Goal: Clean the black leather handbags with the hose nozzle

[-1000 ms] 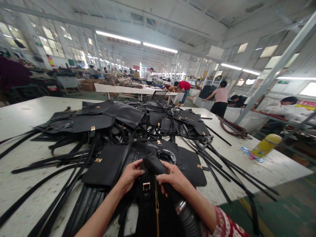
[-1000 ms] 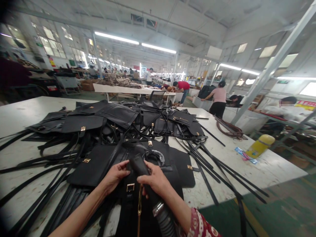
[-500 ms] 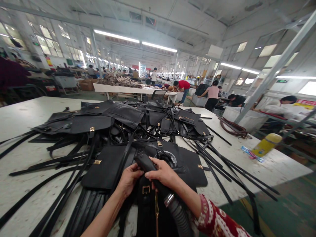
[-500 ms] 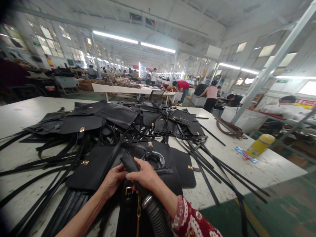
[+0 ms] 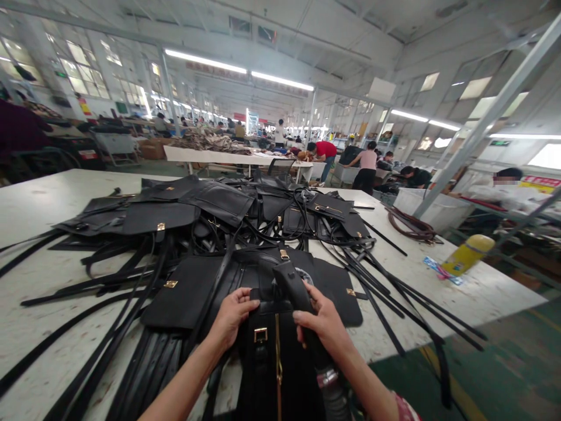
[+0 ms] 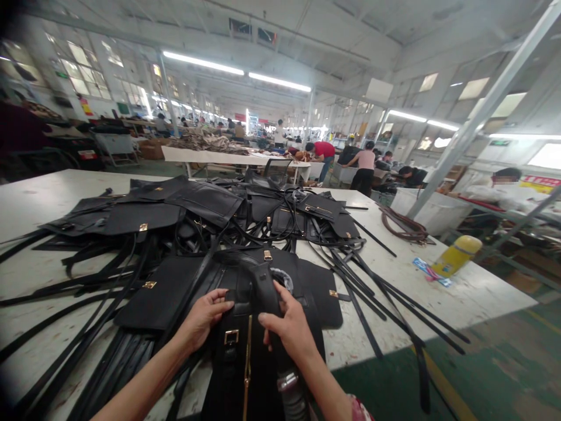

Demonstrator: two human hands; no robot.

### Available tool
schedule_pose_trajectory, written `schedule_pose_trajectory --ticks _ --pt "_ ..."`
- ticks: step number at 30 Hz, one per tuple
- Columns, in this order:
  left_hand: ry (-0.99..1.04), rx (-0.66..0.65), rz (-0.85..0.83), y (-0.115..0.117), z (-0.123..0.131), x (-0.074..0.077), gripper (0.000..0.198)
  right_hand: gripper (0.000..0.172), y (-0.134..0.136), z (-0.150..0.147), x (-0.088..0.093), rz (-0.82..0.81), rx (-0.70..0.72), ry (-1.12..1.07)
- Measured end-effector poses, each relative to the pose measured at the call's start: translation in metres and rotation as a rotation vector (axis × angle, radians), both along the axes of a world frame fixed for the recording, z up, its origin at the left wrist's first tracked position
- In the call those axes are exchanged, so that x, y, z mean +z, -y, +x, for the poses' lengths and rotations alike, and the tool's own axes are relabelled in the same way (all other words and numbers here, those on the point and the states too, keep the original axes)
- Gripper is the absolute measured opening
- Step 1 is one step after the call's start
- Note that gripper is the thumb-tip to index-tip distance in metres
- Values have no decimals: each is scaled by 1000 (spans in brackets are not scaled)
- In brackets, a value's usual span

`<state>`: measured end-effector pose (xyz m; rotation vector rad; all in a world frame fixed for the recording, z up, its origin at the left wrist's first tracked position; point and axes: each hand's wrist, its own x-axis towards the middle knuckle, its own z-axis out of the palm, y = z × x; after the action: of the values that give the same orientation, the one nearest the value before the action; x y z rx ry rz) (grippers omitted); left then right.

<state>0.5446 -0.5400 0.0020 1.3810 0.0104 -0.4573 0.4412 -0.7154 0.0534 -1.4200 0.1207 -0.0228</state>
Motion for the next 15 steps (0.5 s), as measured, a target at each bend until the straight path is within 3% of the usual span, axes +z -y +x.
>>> schedule_pose_trajectory --ticks 6,9,12,13,15 --pt "81 33 158 22 -4 -1 35 77 17 -54 -19 10 -122 -115" --pt "125 10 207 27 4 15 27 77 23 -74 -21 21 -180 -95" --pt "249 9 261 16 26 66 28 82 34 -90 -17 4 -249 -89" --pt "384 26 368 8 35 90 27 85 38 -95 -16 3 -278 -94" --pt "819 82 767 -10 53 143 20 91 47 -103 -14 9 -331 -112"
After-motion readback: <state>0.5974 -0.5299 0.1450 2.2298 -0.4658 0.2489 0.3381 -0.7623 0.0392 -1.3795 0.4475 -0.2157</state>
